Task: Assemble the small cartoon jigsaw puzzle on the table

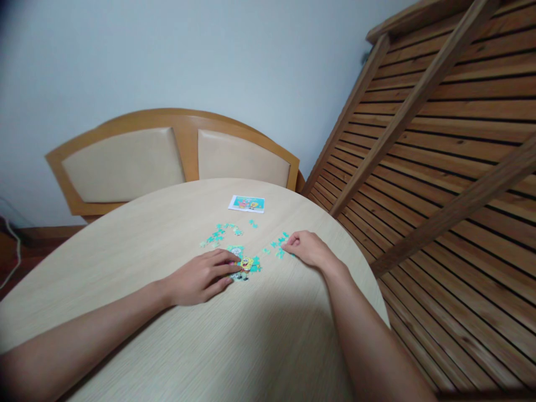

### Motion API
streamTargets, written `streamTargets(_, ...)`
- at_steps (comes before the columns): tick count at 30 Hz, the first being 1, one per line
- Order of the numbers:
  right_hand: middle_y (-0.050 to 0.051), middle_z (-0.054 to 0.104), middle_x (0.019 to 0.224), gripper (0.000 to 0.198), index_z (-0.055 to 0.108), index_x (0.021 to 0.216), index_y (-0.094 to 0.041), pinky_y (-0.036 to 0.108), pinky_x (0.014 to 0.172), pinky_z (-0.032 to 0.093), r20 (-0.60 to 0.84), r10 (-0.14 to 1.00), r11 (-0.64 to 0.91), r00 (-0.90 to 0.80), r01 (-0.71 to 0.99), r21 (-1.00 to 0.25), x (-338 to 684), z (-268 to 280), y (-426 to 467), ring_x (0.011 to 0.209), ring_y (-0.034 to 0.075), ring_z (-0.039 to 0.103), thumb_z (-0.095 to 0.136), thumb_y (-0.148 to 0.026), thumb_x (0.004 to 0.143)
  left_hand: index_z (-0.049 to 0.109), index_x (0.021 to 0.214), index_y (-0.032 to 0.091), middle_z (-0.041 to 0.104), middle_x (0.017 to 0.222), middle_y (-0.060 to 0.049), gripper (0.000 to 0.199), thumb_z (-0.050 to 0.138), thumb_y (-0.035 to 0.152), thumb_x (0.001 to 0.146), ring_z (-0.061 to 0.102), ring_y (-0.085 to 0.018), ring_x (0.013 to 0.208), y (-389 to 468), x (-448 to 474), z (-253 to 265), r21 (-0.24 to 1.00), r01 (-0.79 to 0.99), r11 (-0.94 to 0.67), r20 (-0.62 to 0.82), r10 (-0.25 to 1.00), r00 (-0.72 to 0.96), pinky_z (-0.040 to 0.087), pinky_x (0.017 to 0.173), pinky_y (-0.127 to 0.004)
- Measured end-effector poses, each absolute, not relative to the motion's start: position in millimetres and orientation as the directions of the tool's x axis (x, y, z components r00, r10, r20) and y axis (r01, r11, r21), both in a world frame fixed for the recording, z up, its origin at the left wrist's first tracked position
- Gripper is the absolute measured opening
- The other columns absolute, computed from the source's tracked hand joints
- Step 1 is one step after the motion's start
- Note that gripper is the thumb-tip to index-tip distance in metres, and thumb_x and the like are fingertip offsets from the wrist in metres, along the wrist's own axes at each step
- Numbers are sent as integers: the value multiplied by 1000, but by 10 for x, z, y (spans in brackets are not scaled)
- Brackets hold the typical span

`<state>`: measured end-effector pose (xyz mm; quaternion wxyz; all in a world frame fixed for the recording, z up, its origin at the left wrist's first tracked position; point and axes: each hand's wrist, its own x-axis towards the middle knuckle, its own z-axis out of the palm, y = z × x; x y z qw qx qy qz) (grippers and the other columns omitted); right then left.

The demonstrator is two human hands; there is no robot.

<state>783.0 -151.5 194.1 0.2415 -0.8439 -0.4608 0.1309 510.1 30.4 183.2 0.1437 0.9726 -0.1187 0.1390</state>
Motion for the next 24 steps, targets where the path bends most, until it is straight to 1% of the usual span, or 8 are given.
streamTargets(3, 4, 68, 70, 30, 74, 81, -17, 27, 55, 39, -2, 854, -438, 521, 716, -543, 7838, 1953, -1530, 64, 17, 60, 69, -47, 79, 58, 132, 24, 62, 126, -10, 35, 46, 28, 99, 57, -25, 116, 301, 5107, 1827, 240, -285, -928, 317, -203, 926, 48, 102, -43)
streamTargets(7, 3, 69, 75, 28, 74, 88, -17, 27, 60, 43, 11, 874, -398, 485, 729, -557, 7847, 1914, -1512, 67, 17, 62, 72, -40, 75, 59, 127, 21, 62, 128, -10, 31, 46, 28, 99, 57, -24, 119, 298, 5110, 1815, 249, -285, -926, 323, -198, 925, 47, 105, -43)
streamTargets(12, 5, 72, 78, 21, 76, 87, -17, 29, 64, 46, 30, 863, -424, 504, 757, -497, 7796, 1904, -1459, 71, 20, 64, 70, -34, 75, 60, 123, 20, 62, 131, -10, 28, 49, 28, 98, 56, -24, 123, 291, 5105, 1807, 241, -292, -926, 309, -212, 927, 45, 110, -43)
streamTargets(14, 7, 73, 80, 18, 76, 84, -17, 30, 67, 47, 23, 860, -440, 509, 765, -471, 7759, 1923, -1442, 73, 21, 65, 69, -31, 75, 60, 123, 20, 61, 131, -10, 28, 49, 27, 98, 57, -23, 122, 280, 5105, 1817, 240, -312, -919, 302, -234, 924, 46, 108, -41)
streamTargets(16, 7, 73, 82, 18, 76, 85, -17, 30, 68, 47, 17, 853, -460, 521, 768, -444, 7722, 1941, -1428, 74, 22, 66, 67, -29, 75, 59, 122, 20, 61, 128, -10, 28, 48, 26, 97, 58, -23, 119, 271, 5105, 1827, 241, -309, -920, 315, -227, 922, 48, 105, -39)
streamTargets(18, 7, 73, 83, 20, 75, 88, -17, 29, 68, 47, 22, 841, -485, 541, 771, -413, 7693, 1949, -1416, 75, 22, 66, 67, -27, 74, 59, 119, 19, 64, 120, -10, 27, 46, 22, 95, 61, -23, 110, 279, 5106, 1827, 249, -252, -935, 351, -156, 923, 50, 99, -40)
streamTargets(21, 7, 73, 85, 20, 75, 89, -17, 28, 68, 46, 27, 834, -500, 551, 776, -385, 7667, 1945, -1405, 77, 22, 65, 66, -26, 74, 58, 110, 19, 67, 105, -9, 24, 45, 16, 90, 63, -23, 98, 339, 5113, 1793, 279, -118, -953, 393, 1, 919, 53, 91, -42)
streamTargets(24, 8, 72, 86, 18, 74, 87, -17, 28, 68, 46, 26, 848, -481, 530, 788, -384, 7646, 1942, -1399, 77, 21, 65, 65, -24, 73, 56, 111, 19, 68, 105, -8, 27, 45, 13, 86, 64, -23, 97, 435, 5131, 1730, 329, -44, -943, 391, 94, 915, 54, 88, -42)
